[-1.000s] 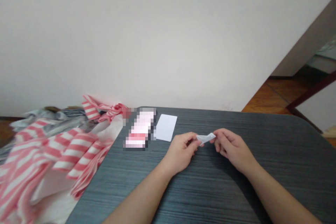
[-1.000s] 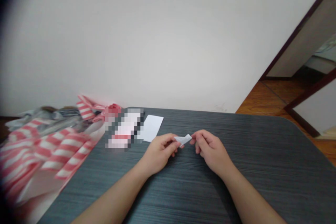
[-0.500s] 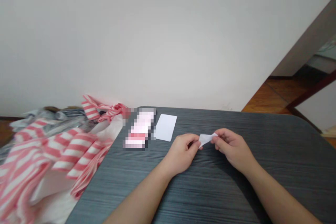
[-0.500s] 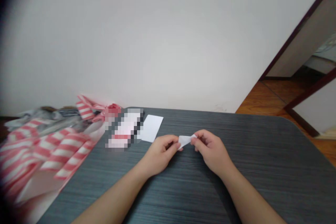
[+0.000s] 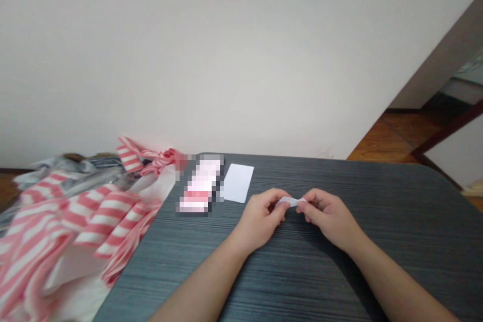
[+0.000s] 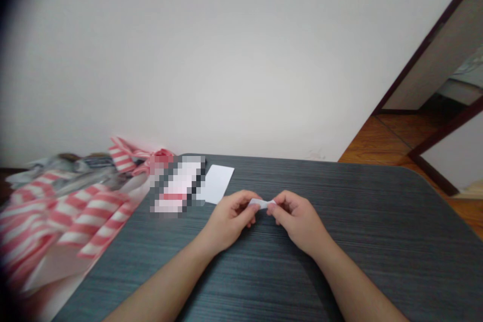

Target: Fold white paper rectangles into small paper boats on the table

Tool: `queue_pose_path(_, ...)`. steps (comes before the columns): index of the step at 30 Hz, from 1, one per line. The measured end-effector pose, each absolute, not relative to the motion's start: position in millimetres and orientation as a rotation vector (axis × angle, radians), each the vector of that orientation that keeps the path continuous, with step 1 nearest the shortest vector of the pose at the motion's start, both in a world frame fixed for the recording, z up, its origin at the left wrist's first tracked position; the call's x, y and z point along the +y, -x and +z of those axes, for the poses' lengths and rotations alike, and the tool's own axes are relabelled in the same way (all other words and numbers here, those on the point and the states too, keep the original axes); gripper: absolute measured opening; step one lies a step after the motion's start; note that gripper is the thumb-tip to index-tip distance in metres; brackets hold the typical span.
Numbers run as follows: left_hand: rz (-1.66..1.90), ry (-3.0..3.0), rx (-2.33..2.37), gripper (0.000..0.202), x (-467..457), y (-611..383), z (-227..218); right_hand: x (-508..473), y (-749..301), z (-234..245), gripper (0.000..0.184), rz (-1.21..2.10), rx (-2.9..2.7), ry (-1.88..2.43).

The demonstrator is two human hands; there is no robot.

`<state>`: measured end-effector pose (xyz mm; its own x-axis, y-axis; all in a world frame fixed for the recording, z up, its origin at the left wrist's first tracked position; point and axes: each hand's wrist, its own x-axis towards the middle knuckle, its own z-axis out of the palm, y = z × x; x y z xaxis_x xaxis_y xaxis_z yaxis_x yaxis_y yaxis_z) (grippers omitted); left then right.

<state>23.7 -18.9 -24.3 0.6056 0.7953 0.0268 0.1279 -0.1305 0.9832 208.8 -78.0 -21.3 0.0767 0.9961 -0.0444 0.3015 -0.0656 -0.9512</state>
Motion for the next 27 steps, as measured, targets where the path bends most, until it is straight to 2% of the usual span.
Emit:
queue_pose_path(4, 0.676, -1.652, 0.784, 0.022, -18.7, -22.6, -25.5, -78.4, -208.3, -21.9, 0.023, 1.035, -1.357, 1.47)
queue_pose_path(10, 0.673, -1.792, 0.809, 0.02, -18.2, -21.1, -19.4, -78.7, -213.6, -24.4, 0.037, 0.983, -1.314, 1.45)
queue_pose_path(18, 0.641, -1.984, 0.761, 0.022, -16.3, -20.4, -11.1, -74.6, -221.4, -19.3, 0.015, 0.998, -1.525, 1.484)
queue_pose_path(27, 0.633, -2.004, 0.745, 0.023, -15.5, -20.1, -15.1, -75.4, -220.5, -17.2, 0.019, 0.976, -1.564, 1.532)
